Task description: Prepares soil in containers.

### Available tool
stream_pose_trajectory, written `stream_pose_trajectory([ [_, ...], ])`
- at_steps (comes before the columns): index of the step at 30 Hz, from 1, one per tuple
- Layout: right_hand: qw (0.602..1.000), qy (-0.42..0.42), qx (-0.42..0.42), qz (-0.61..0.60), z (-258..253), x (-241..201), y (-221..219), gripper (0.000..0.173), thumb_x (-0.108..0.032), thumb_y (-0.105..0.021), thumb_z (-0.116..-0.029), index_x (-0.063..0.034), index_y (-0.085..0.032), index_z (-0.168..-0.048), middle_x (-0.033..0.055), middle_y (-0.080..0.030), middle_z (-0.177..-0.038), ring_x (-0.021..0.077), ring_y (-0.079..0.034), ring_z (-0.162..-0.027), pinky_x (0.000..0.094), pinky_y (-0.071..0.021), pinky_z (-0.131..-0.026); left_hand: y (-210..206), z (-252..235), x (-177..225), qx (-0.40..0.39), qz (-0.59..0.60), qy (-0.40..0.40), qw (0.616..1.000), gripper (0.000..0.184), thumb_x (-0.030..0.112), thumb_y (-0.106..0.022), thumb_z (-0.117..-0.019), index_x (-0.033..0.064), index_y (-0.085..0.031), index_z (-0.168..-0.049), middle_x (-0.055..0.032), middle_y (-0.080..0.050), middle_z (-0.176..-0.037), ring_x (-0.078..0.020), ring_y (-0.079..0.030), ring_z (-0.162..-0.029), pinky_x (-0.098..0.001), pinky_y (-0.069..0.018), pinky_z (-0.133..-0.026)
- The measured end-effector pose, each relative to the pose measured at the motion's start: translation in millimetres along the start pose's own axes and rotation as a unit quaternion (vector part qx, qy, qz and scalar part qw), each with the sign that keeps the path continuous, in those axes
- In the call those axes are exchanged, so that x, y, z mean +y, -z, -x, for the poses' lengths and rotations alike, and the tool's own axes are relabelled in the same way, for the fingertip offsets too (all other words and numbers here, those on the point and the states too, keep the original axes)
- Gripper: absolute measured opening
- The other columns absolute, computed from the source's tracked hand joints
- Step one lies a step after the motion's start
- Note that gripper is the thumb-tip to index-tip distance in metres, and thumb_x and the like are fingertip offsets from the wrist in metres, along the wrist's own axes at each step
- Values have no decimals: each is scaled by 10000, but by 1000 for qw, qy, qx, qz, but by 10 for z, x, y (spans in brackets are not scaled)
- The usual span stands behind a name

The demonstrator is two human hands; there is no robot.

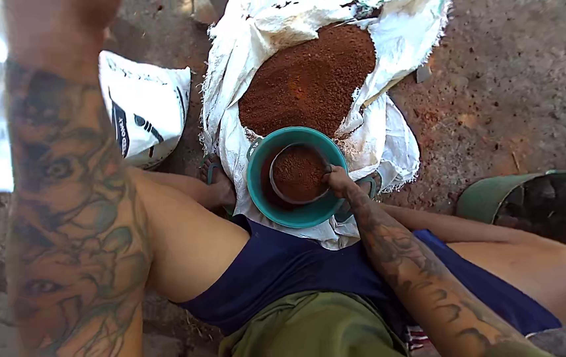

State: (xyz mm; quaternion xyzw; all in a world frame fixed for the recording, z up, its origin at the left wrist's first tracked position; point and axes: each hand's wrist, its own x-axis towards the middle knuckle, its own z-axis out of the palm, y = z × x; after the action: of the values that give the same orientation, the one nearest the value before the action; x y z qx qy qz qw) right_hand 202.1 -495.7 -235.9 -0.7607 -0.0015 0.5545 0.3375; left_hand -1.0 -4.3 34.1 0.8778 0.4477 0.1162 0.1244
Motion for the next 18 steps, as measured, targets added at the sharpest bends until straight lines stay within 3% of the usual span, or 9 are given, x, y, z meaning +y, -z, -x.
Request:
stream_pose_trajectory([
  [2, 998, -5, -46, 42, -23, -3, 36, 515, 87, -526, -891, -89, -582, -1371, 178, -672, -1118, 263, -683, -876, 460, -588, -690, 237, 132, 220, 5, 58, 9, 998, 212, 289, -637, -943, 81, -675, -968, -63, -634, -913, -154, -621, -788, -416, -552, -700],
  [3, 999, 1, -36, 30, -22, 4, 32, 539, 92, -530, -882, -103, -583, -1382, 184, -673, -1130, 276, -685, -881, 472, -589, -693, 336, 252, 339, 4, 112, 13, 994, 193, 313, -594, -988, 123, -616, -963, 30, -544, -892, -47, -538, -769, -300, -499, -692],
  [4, 1000, 4, -5, -4, -10, 5, 13, 553, 99, -532, -879, -111, -580, -1389, 199, -673, -1152, 301, -690, -895, 494, -590, -707, 369, 286, 388, 22, 163, 18, 986, 205, 390, -589, -999, 196, -579, -934, 108, -522, -862, 26, -514, -743, -237, -477, -667],
  [5, 999, 6, 24, -36, 8, 9, -8, 577, 98, -522, -891, -129, -559, -1421, 218, -669, -1167, 328, -699, -876, 507, -599, -672, 384, 287, 411, 29, 207, 29, 977, 233, 457, -611, -989, 224, -611, -999, 124, -560, -916, 35, -544, -809, -251, -496, -733],
  [7, 999, 3, 22, -29, 16, 11, -9, 619, 81, -495, -918, -175, -523, -1481, 232, -668, -1175, 339, -712, -839, 501, -607, -627, 373, 247, 372, 29, 239, 11, 970, 341, 481, -609, -984, 223, -643, -1205, 93, -611, -1093, 10, -578, -970, -290, -508, -879],
  [10, 998, 14, -41, 43, 1, 38, 60, 580, 72, -526, -893, -170, -595, -1416, 206, -672, -1182, 328, -681, -934, 529, -572, -738, 371, 276, 382, 17, 210, -8, 977, 487, 421, -593, -966, 176, -568, -1386, 38, -600, -1270, 2, -556, -1099, -284, -475, -975],
  [14, 999, 14, 23, -18, 48, 34, 2, 705, 85, -532, -891, -246, -509, -1513, 216, -650, -1271, 368, -707, -943, 561, -604, -686, 412, 419, 584, 16, 243, 12, 970, 473, 345, -591, -1002, 54, -546, -1372, -14, -595, -1268, -11, -544, -1106, -232, -453, -966],
  [17, 997, 17, -47, 57, 33, 5, 16, 633, 88, -529, -912, -201, -548, -1475, 225, -645, -1258, 377, -675, -988, 585, -562, -770, 416, 419, 668, 1, 247, 10, 969, 481, 372, -563, -1007, 99, -530, -1402, 17, -575, -1310, -2, -536, -1142, -226, -447, -967],
  [18, 998, 23, -40, 45, -22, 69, 7, 623, 79, -528, -902, -205, -570, -1456, 222, -663, -1229, 373, -687, -957, 580, -569, -743, 419, 417, 688, -1, 247, 11, 969, 489, 376, -562, -1008, 106, -530, -1415, 11, -573, -1340, -11, -538, -1159, -233, -451, -977],
])
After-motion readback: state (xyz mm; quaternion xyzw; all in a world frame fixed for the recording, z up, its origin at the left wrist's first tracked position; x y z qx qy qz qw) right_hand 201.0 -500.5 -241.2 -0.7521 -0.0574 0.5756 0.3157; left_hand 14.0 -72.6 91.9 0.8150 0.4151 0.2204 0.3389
